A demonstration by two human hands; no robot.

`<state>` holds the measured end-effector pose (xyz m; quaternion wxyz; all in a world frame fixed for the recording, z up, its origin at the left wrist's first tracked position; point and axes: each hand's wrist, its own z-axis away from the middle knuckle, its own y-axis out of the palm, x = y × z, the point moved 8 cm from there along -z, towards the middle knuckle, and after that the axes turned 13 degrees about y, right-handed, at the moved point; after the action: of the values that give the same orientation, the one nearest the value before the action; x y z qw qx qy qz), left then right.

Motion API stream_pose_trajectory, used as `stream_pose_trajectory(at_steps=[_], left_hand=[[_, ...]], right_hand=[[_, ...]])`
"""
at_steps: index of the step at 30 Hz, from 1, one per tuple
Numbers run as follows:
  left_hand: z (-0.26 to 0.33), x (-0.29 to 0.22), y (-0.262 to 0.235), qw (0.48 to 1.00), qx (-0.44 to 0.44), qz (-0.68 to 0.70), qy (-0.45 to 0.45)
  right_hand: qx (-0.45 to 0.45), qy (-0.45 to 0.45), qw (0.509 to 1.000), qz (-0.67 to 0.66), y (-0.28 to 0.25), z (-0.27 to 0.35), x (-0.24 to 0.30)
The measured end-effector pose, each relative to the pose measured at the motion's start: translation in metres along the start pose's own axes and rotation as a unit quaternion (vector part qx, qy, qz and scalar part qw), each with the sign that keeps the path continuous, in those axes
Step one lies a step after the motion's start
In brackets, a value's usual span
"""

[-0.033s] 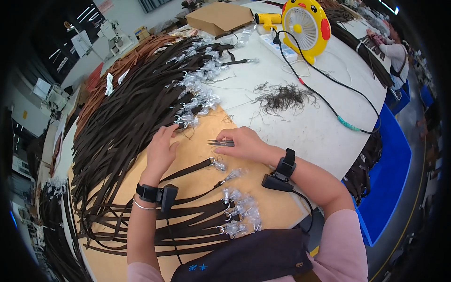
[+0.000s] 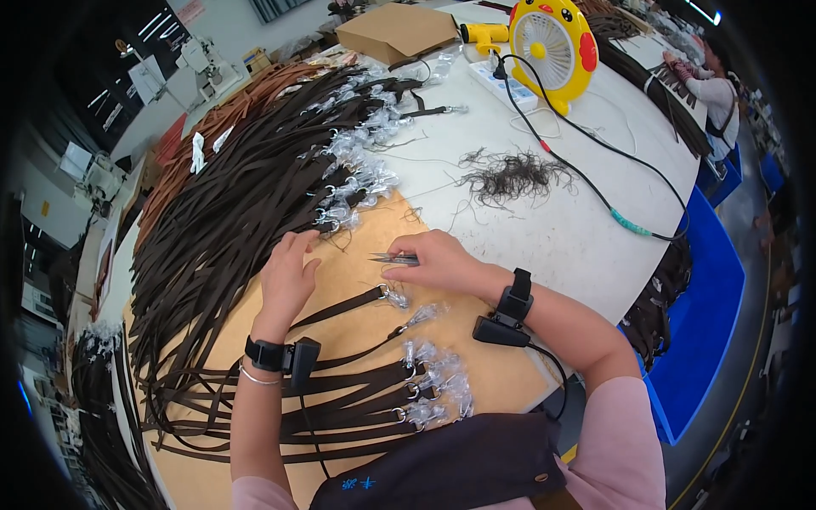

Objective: Assembling and inspecting leather straps by attaching metal clips and buckles.

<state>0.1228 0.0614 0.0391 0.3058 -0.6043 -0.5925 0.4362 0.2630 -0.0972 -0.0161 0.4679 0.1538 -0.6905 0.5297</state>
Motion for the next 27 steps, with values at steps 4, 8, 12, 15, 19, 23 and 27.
stream_pose_trajectory(at_steps=[4, 8, 12, 15, 19, 23, 27], left_hand=[[0.029, -0.01, 0.013, 0.991, 0.048, 0.085, -0.093], [0.048, -0.032, 0.04, 0.98, 0.067, 0.182, -0.053], [0.044, -0.028, 0.047, 0.97, 0.09, 0.201, -0.097], [0.055, -0.013, 0.055, 0.94, 0.069, 0.288, -0.171], [0.057, -0.006, 0.052, 0.9, -0.006, 0.41, -0.15], [0.052, -0.017, 0.048, 0.8, 0.024, 0.561, -0.21], [0.059, -0.017, 0.042, 0.758, -0.009, 0.61, -0.229]], right_hand=[[0.037, -0.028, 0.996, 0.072, 0.03, 0.0, 0.019], [0.087, -0.011, 0.996, 0.028, 0.042, 0.002, 0.023], [0.058, 0.013, 0.976, -0.208, 0.027, -0.003, -0.001], [-0.096, 0.035, 0.995, -0.012, -0.022, -0.006, -0.002], [-0.291, 0.051, 0.934, 0.2, -0.093, -0.008, -0.034], [-0.255, 0.076, 0.954, 0.137, -0.102, -0.014, -0.046], [-0.013, 0.059, 0.975, -0.212, -0.025, -0.006, 0.027]])
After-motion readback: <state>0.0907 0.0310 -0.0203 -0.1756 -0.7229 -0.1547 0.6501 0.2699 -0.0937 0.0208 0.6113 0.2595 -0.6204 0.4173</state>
